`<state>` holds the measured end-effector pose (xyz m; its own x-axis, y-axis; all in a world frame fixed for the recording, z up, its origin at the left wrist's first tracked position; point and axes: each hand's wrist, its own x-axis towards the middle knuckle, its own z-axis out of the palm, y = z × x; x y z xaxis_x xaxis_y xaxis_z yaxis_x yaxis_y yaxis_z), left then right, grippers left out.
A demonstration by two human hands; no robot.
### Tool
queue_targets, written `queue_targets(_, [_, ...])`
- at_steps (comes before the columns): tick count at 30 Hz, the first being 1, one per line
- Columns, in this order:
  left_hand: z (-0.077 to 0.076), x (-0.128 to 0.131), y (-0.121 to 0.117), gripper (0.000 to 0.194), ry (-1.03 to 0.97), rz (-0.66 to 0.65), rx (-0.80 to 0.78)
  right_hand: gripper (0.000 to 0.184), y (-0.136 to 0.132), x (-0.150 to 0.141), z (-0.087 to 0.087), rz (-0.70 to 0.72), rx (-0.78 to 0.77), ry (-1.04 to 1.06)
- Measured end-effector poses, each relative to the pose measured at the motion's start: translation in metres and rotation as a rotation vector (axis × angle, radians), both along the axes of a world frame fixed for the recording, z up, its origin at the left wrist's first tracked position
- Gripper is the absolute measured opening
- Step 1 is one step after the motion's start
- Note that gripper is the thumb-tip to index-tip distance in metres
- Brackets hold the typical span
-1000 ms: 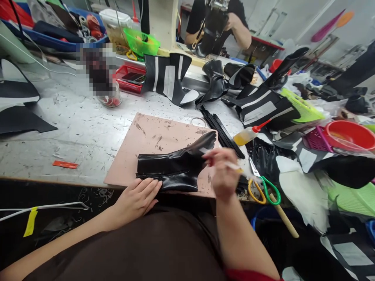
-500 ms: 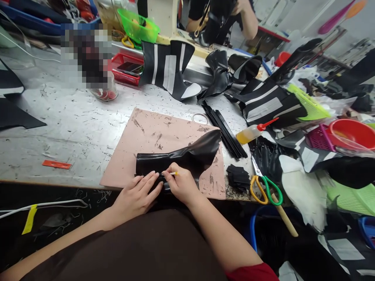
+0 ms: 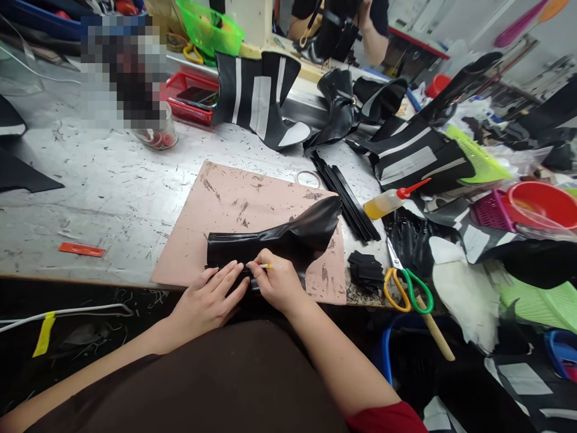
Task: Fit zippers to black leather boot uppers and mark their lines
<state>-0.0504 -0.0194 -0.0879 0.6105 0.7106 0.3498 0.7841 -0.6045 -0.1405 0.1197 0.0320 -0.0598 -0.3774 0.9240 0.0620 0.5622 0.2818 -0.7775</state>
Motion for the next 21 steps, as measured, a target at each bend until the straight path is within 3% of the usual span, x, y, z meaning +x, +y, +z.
queue_targets(14, [-0.0011, -0.0005, -0.0019, 0.028, 0.000, 0.011, -0.027, 0.020, 0.0000, 0.0023, 0.0036, 0.018, -0.021, -0.006])
queue_targets(21, [-0.0017, -0.0002, -0.0018, 0.028, -0.011, 0.004, -0.018, 0.021, 0.0002, 0.0077, -0.0001, -0.119, -0.047, 0.022])
